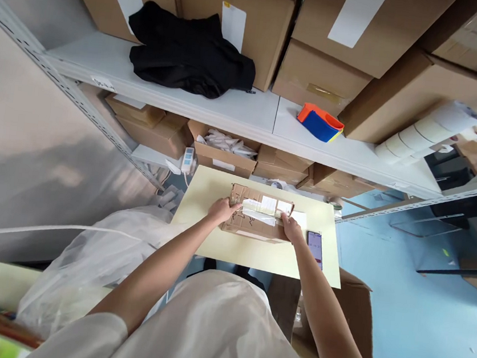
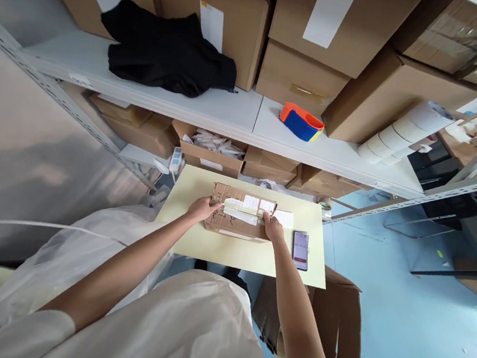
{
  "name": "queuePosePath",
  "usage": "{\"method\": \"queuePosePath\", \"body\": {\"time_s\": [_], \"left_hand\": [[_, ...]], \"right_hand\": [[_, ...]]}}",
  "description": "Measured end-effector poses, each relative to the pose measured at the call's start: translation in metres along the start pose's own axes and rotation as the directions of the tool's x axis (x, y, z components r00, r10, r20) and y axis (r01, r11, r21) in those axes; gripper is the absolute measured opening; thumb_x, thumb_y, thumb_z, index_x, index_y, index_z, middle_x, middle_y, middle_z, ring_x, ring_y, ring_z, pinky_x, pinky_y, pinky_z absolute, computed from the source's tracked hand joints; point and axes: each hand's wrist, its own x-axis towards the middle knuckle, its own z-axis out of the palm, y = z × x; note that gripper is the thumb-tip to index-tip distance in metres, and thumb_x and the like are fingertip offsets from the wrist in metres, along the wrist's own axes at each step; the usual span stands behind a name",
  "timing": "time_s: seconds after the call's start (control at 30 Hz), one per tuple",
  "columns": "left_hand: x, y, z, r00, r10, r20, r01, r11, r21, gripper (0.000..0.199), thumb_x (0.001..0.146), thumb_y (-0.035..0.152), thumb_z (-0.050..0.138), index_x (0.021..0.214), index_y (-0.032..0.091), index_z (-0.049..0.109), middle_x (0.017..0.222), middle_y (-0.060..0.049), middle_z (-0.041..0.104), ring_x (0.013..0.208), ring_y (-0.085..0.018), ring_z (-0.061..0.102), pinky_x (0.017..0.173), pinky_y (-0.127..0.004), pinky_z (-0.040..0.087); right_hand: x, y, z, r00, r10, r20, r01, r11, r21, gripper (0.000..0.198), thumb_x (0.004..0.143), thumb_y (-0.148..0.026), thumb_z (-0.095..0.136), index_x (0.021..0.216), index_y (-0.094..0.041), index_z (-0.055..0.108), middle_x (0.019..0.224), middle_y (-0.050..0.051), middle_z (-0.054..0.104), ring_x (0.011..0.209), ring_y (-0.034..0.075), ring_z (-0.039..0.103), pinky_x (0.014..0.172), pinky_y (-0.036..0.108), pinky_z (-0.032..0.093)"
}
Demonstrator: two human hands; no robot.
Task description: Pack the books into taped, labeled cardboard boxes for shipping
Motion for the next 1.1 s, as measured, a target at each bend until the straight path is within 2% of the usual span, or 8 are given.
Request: {"method": "queuePosePath", "body": {"time_s": [0.1, 0.23, 0.3, 0.4, 0.63, 0.73, 0.93, 1.1], "left_hand": [[-0.006, 0.002, -0.003, 0.985, 0.057, -0.161, -0.056, 0.998, 0.011, 0.061, 0.082, 0.052, 0.053, 0.127, 0.012, 0.049, 0.121, -0.020, 0.057, 0.112, -0.032, 0.056, 0.086, -0.037, 0.046], [-0.019, 0.019, 0.000, 0.903, 0.282, -0.323, -0.278, 0.959, 0.061, 0.053, 0.084, 0.039, 0.053, 0.129, 0.012, 0.047, 0.127, -0.020, 0.051, 0.120, -0.033, 0.047, 0.100, -0.043, 0.039], [-0.020, 0.040, 0.005, 0.866, 0.392, -0.311, -0.382, 0.919, 0.095, 0.046, 0.084, 0.036, 0.053, 0.125, 0.014, 0.050, 0.126, -0.017, 0.051, 0.119, -0.031, 0.047, 0.101, -0.044, 0.038], [-0.015, 0.082, 0.019, 0.829, 0.517, -0.215, -0.506, 0.856, 0.107, 0.038, 0.086, 0.034, 0.052, 0.120, 0.018, 0.054, 0.122, -0.012, 0.054, 0.116, -0.028, 0.050, 0.101, -0.041, 0.040], [0.017, 0.166, 0.068, 0.766, 0.640, -0.061, -0.630, 0.767, 0.124, 0.026, 0.084, 0.029, 0.054, 0.107, 0.019, 0.062, 0.112, -0.009, 0.060, 0.108, -0.024, 0.055, 0.096, -0.038, 0.043], [0.033, 0.184, 0.081, 0.784, 0.621, -0.026, -0.612, 0.778, 0.142, 0.024, 0.083, 0.028, 0.055, 0.104, 0.020, 0.063, 0.110, -0.008, 0.061, 0.107, -0.023, 0.055, 0.096, -0.039, 0.043], [0.066, 0.199, 0.096, 0.846, 0.532, -0.036, -0.525, 0.842, 0.123, 0.026, 0.083, 0.030, 0.056, 0.106, 0.019, 0.062, 0.110, -0.007, 0.063, 0.108, -0.022, 0.056, 0.096, -0.037, 0.042], [0.074, 0.199, 0.104, 0.885, 0.465, -0.010, -0.455, 0.869, 0.194, 0.025, 0.085, 0.032, 0.054, 0.105, 0.019, 0.062, 0.110, -0.007, 0.065, 0.107, -0.022, 0.057, 0.094, -0.036, 0.042]], "right_hand": [[-0.001, 0.018, -0.005, 0.996, -0.089, 0.024, 0.085, 0.987, 0.135, 0.069, 0.090, -0.063, 0.020, 0.121, -0.014, 0.057, 0.120, 0.017, 0.062, 0.109, 0.027, 0.059, 0.087, 0.035, 0.045], [0.000, 0.066, -0.002, 0.988, -0.157, 0.007, 0.147, 0.935, 0.322, 0.068, 0.091, -0.059, 0.014, 0.125, -0.017, 0.055, 0.112, 0.012, 0.066, 0.087, 0.021, 0.067, 0.073, 0.032, 0.051], [0.007, 0.090, 0.004, 0.987, -0.145, -0.062, 0.157, 0.938, 0.310, 0.061, 0.091, -0.055, 0.024, 0.121, -0.014, 0.058, 0.106, 0.014, 0.068, 0.084, 0.023, 0.068, 0.075, 0.036, 0.051], [0.027, 0.113, 0.013, 0.982, -0.129, -0.138, 0.157, 0.963, 0.218, 0.047, 0.085, -0.043, 0.047, 0.117, -0.012, 0.062, 0.116, 0.018, 0.064, 0.105, 0.030, 0.061, 0.091, 0.043, 0.045], [0.092, 0.102, 0.031, 0.976, -0.091, -0.198, 0.118, 0.985, 0.129, 0.059, 0.083, -0.032, 0.057, 0.134, -0.007, 0.044, 0.144, 0.024, 0.037, 0.135, 0.035, 0.031, 0.108, 0.048, 0.025], [0.112, 0.098, 0.035, 0.971, -0.073, -0.228, 0.082, 0.996, 0.031, 0.062, 0.086, -0.036, 0.054, 0.136, -0.003, 0.039, 0.145, 0.027, 0.033, 0.138, 0.036, 0.023, 0.109, 0.051, 0.017], [0.128, 0.107, 0.036, 0.969, -0.131, -0.211, 0.129, 0.991, -0.023, 0.034, 0.092, -0.031, 0.042, 0.118, -0.015, 0.058, 0.129, 0.017, 0.055, 0.122, 0.028, 0.045, 0.110, 0.048, 0.013], [0.126, 0.110, 0.042, 0.957, -0.176, -0.233, 0.188, 0.982, 0.032, 0.032, 0.093, -0.023, 0.036, 0.113, -0.023, 0.061, 0.123, 0.010, 0.062, 0.112, 0.022, 0.053, 0.107, 0.042, 0.017]]}}
